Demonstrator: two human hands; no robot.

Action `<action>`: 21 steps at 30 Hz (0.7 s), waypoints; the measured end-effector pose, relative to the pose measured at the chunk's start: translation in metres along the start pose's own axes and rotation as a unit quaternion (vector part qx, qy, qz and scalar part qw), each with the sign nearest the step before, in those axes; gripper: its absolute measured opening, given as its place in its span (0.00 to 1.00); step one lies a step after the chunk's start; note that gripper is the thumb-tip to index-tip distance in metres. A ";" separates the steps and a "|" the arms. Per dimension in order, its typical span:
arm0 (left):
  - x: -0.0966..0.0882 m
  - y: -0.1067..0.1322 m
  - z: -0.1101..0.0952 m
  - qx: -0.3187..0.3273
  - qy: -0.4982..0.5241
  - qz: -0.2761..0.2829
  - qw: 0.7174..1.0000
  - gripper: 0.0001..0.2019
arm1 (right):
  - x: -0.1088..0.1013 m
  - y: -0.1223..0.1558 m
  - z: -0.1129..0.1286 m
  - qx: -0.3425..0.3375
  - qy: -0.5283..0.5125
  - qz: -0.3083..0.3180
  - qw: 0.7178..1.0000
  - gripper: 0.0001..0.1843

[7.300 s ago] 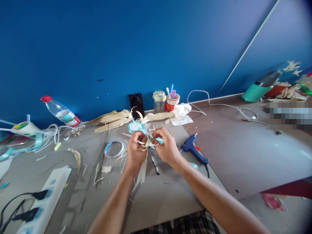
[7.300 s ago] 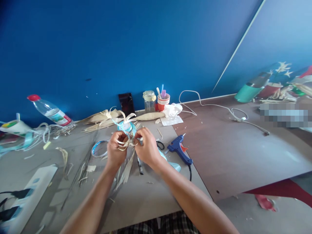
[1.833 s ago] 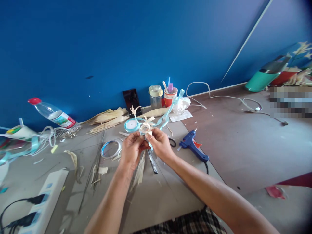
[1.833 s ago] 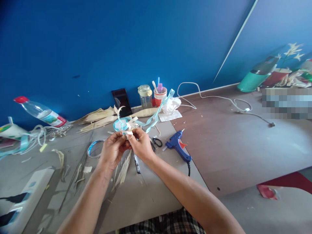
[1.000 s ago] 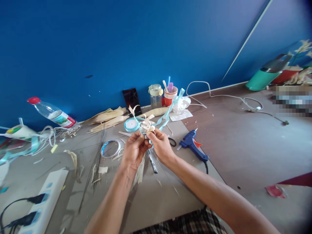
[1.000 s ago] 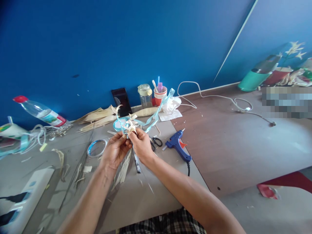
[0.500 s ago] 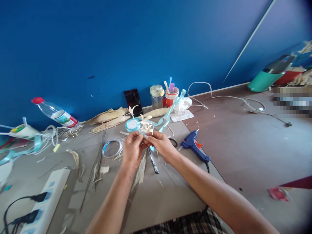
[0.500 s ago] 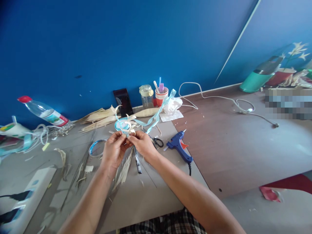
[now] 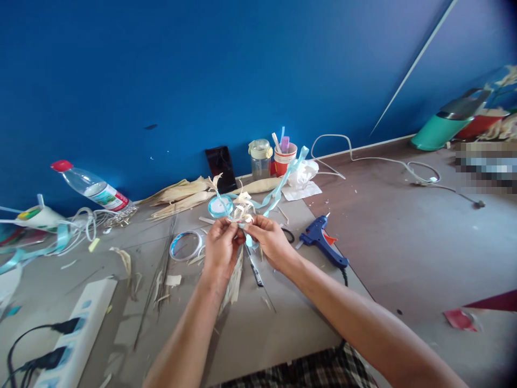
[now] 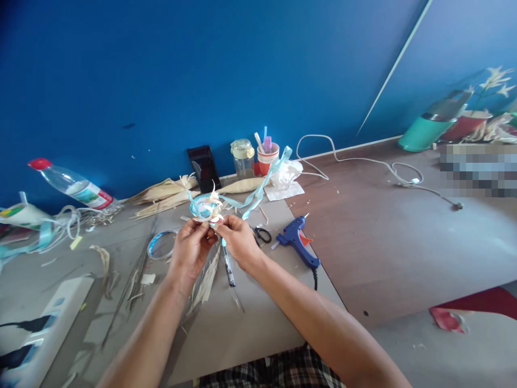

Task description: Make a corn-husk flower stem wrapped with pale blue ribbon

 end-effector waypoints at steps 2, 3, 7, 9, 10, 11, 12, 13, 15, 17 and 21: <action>-0.001 0.000 -0.001 -0.003 0.003 -0.002 1.000 0.13 | -0.002 -0.002 -0.002 -0.003 0.018 -0.005 1.000 0.09; -0.001 0.001 -0.002 -0.005 0.005 -0.003 1.000 0.13 | -0.003 -0.004 -0.004 -0.007 0.033 -0.008 0.999 0.09; -0.002 0.002 -0.007 -0.026 0.007 0.001 1.000 0.14 | -0.014 -0.010 -0.003 -0.062 0.156 0.006 0.986 0.06; -0.004 0.002 -0.009 -0.036 0.007 0.005 0.999 0.15 | -0.022 -0.013 0.002 -0.103 0.254 0.018 0.962 0.05; -0.005 0.001 -0.010 -0.036 0.008 0.006 0.999 0.15 | -0.027 -0.015 0.006 -0.123 0.300 0.019 0.946 0.04; -0.006 0.000 -0.011 -0.033 0.008 0.006 0.999 0.14 | -0.033 -0.017 0.009 -0.142 0.340 0.014 0.929 0.03; -0.008 -0.002 -0.011 -0.028 0.009 0.005 1.000 0.14 | -0.039 -0.020 0.013 -0.164 0.373 0.004 0.913 0.03; -0.010 -0.004 -0.011 -0.025 0.009 0.003 1.000 0.15 | -0.046 -0.024 0.016 -0.185 0.399 -0.007 0.898 0.04; -0.013 -0.007 -0.010 -0.017 0.006 -0.006 1.000 0.15 | -0.061 -0.031 0.020 -0.210 0.436 -0.032 0.874 0.06; -0.015 -0.010 -0.009 -0.006 0.003 -0.022 1.000 0.14 | -0.075 -0.038 0.023 -0.201 0.474 -0.061 0.855 0.09; -0.018 -0.015 -0.005 0.002 0.003 -0.053 0.999 0.15 | -0.089 -0.041 0.028 -0.203 0.542 -0.047 0.814 0.27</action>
Point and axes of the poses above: each hand's wrist, its own y-axis away from the middle knuckle, its own x-axis out of the palm, z = x × y, the point moved 1 cm from there along -y, towards the middle knuckle, and after that the axes turned 7 degrees about y, right-handed, at the moved point
